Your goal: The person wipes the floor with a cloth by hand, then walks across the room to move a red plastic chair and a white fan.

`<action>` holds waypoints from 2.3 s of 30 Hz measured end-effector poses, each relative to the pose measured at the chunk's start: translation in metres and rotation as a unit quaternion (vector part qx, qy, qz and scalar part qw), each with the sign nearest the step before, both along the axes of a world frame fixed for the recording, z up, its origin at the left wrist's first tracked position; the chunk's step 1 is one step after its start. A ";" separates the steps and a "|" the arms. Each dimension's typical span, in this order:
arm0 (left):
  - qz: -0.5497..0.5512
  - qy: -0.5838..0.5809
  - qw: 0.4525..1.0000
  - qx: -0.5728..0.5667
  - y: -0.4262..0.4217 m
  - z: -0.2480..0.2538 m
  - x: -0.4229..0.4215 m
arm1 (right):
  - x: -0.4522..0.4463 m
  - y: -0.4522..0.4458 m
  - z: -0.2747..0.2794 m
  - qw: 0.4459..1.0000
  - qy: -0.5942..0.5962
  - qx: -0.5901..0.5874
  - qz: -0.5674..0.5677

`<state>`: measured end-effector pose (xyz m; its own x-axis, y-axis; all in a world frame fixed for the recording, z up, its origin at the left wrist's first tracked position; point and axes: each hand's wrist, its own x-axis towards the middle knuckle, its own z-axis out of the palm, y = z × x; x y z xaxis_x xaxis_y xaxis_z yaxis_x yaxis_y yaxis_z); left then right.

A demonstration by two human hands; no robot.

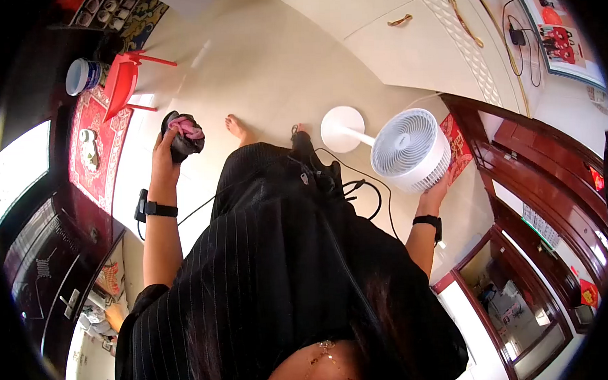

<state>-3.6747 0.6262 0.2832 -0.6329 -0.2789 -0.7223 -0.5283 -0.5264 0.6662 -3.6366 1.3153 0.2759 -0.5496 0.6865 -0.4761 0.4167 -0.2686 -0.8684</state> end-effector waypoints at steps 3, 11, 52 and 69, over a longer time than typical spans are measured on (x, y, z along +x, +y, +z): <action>0.015 0.010 1.000 0.003 -0.021 -0.007 0.006 | 0.018 -0.010 -0.015 1.000 -0.006 -0.008 0.006; 0.050 -0.003 0.998 0.043 -0.056 -0.020 0.012 | 0.008 -0.083 -0.008 0.996 -0.092 -0.011 0.014; 0.516 0.071 0.847 -0.107 -0.379 -0.037 0.071 | -0.450 -0.573 -0.189 0.616 -0.392 0.085 0.678; 0.738 0.052 0.652 -0.167 -0.481 -0.110 0.280 | -0.328 -1.102 -0.245 0.251 -0.123 0.080 0.957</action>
